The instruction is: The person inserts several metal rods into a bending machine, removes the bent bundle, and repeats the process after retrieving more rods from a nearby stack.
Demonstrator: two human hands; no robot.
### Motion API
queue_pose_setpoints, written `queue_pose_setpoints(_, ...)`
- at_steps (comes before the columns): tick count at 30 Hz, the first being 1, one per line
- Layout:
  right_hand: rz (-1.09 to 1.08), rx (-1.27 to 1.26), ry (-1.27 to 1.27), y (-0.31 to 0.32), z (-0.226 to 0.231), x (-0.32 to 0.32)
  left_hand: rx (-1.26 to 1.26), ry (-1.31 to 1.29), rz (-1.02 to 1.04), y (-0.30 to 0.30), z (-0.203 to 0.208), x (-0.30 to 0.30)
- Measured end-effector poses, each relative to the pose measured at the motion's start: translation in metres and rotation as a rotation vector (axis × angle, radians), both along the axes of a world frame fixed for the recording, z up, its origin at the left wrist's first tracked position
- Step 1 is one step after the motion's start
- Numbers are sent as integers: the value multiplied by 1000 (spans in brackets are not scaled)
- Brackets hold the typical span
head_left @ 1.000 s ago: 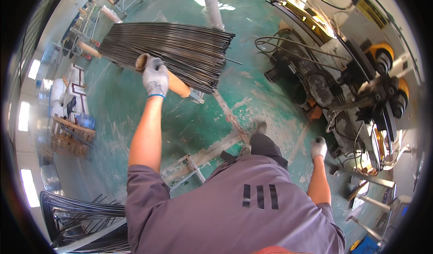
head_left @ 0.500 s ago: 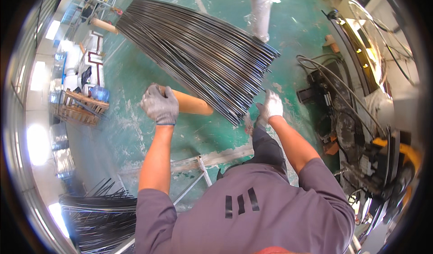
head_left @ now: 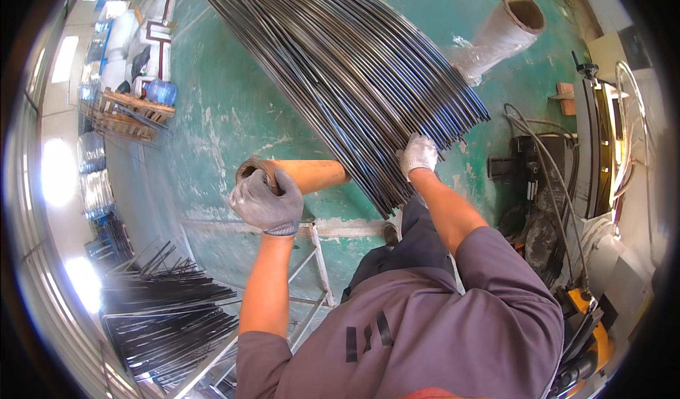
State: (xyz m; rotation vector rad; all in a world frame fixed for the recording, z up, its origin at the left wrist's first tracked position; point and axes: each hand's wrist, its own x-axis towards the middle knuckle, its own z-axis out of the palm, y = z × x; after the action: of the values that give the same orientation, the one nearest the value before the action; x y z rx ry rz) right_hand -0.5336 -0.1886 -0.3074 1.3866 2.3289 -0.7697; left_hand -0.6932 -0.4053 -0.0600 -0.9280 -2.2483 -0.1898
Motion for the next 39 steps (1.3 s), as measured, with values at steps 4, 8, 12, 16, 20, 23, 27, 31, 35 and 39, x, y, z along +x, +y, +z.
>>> queue_pose_setpoints(4,90,-68,-9,32,-10,-1,-13,-4,-37,-5,-3,-4)
queue_pose_setpoints(8,157,-170,-13,51,17,-4,27,-43,-21,0,3,-4)
queue_pose_setpoints(12,180,-294,81,56,17,-1,63,-12,-49,1,6,-4)
queue_pose_setpoints(16,-111,-727,333,59,11,8,68,-46,-28,0,8,-2)
queue_pose_setpoints(20,-137,-858,327,69,10,12,79,-40,-31,1,10,-1)
queue_pose_setpoints(23,88,-231,135,60,27,5,90,-31,-42,-1,9,-1)
queue_pose_setpoints(27,-133,-584,305,62,49,12,79,-63,-37,-3,12,1)
queue_pose_setpoints(31,-356,-1096,552,53,106,22,83,-24,-59,-10,10,1)
queue_pose_setpoints(35,-349,-1169,615,42,115,28,119,-100,-74,-14,10,3)
queue_pose_setpoints(39,-287,-978,538,22,136,38,236,-138,-182,-21,19,19)
